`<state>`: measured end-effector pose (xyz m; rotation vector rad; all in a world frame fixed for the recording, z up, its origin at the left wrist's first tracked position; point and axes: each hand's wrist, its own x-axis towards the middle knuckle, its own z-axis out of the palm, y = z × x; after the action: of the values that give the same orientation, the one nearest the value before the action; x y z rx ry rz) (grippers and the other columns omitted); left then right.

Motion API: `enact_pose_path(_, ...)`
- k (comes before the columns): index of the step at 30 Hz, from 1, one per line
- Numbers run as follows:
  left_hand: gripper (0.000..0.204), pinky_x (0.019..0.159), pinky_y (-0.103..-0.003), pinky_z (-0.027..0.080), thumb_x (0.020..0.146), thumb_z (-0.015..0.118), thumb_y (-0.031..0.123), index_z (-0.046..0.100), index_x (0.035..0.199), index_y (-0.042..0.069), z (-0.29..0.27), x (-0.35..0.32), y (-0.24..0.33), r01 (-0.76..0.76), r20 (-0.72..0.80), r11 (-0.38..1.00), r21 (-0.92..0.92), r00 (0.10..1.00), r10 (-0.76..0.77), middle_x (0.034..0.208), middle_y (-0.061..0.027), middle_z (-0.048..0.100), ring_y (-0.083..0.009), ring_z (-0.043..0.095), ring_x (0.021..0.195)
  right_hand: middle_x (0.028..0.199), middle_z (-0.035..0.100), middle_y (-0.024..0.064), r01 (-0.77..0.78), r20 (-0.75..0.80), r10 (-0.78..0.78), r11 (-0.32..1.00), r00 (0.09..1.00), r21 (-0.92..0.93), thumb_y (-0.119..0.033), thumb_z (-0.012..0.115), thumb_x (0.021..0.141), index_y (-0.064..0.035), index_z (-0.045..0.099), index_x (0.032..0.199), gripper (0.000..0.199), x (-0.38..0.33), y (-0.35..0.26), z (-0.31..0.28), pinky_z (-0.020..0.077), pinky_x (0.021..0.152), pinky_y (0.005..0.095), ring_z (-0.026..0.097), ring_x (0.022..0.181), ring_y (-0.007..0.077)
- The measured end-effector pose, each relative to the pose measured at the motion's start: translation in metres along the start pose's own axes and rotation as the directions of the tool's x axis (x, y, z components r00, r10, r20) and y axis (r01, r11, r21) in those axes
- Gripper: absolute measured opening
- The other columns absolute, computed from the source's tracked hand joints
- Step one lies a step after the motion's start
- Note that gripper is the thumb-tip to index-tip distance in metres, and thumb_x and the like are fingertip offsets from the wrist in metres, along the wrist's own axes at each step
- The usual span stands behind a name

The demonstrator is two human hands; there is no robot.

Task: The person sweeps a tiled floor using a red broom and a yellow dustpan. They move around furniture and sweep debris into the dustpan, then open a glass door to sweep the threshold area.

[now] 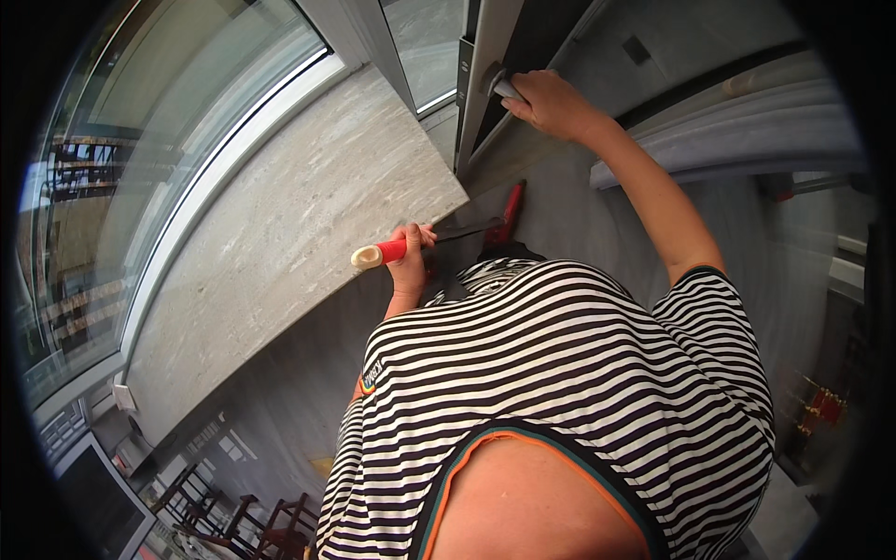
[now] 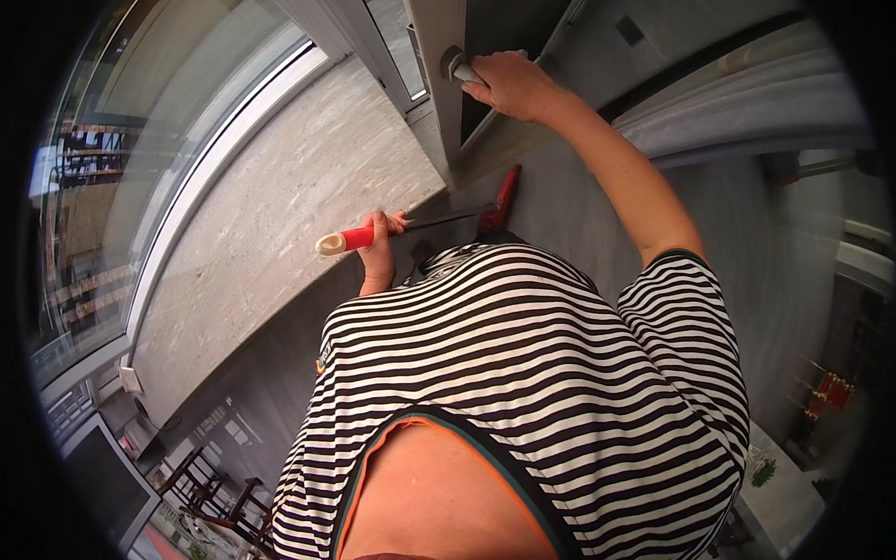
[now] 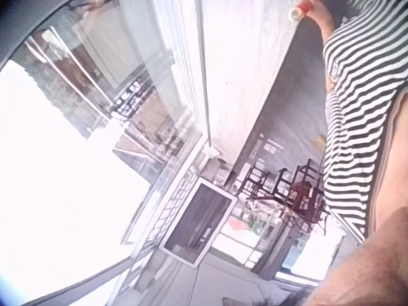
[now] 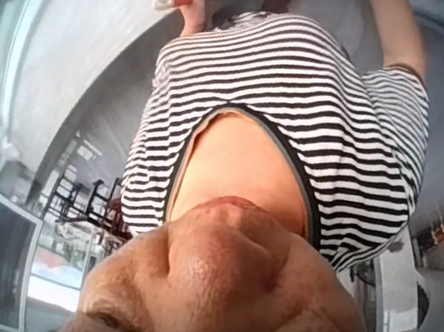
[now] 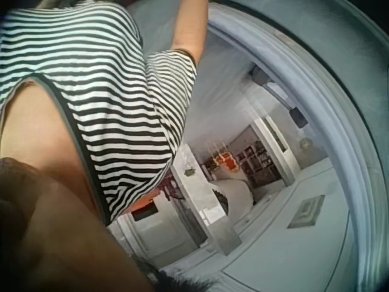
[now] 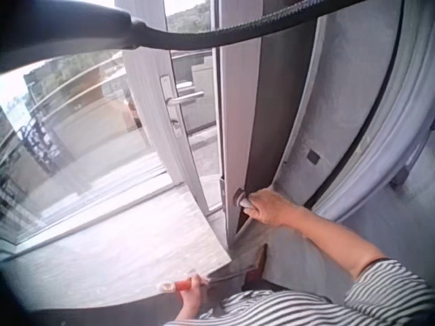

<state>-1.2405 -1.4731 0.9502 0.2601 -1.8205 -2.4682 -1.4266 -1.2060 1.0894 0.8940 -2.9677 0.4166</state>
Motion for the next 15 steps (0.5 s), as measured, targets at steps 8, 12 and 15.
enact_pose_path(8, 0.030, 0.087, -0.041, 0.043, 0.091, 0.054, 0.022, 0.043, 0.067, 0.009, -0.021, -0.009, 0.040, 0.028, -0.093, 0.993, -0.113, 0.995, -0.038, 0.058, -0.0016, 0.044, -0.0141, 0.047, 0.059, 0.107, 0.053, 0.0137, -0.319, -0.218, 0.287, 0.940, 0.933, -0.125, -0.021, 0.055, 0.083, -0.0022, 0.054, 0.095, 0.022, -0.155, -0.015, -0.026, 0.0391, 0.090, 0.0413, 0.046, 0.107, 0.0324)
enact_pose_path(12, 0.029, 0.088, -0.038, 0.043, 0.089, 0.058, 0.020, 0.043, 0.067, 0.010, -0.023, -0.024, 0.046, 0.132, 0.042, 0.979, -0.154, 0.991, -0.127, 0.058, -0.0006, 0.046, -0.0126, 0.048, 0.059, 0.114, 0.051, 0.0191, -0.483, -0.295, 0.439, 0.871, 0.849, -0.093, -0.016, 0.048, 0.083, -0.0004, 0.053, 0.107, 0.029, -0.234, 0.010, -0.024, 0.0363, 0.093, 0.0427, 0.043, 0.112, 0.0364)
enact_pose_path(15, 0.028, 0.087, -0.037, 0.043, 0.088, 0.059, 0.018, 0.043, 0.067, 0.010, -0.007, -0.034, 0.046, 0.206, 0.169, 0.968, -0.141, 0.969, -0.181, 0.058, -0.0007, 0.046, -0.0128, 0.048, 0.059, 0.116, 0.049, 0.0235, -0.668, -0.379, 0.615, 0.744, 0.692, -0.012, -0.018, 0.045, 0.085, 0.0016, 0.050, 0.114, 0.035, -0.309, 0.060, -0.009, 0.0354, 0.094, 0.0418, 0.042, 0.113, 0.0382)
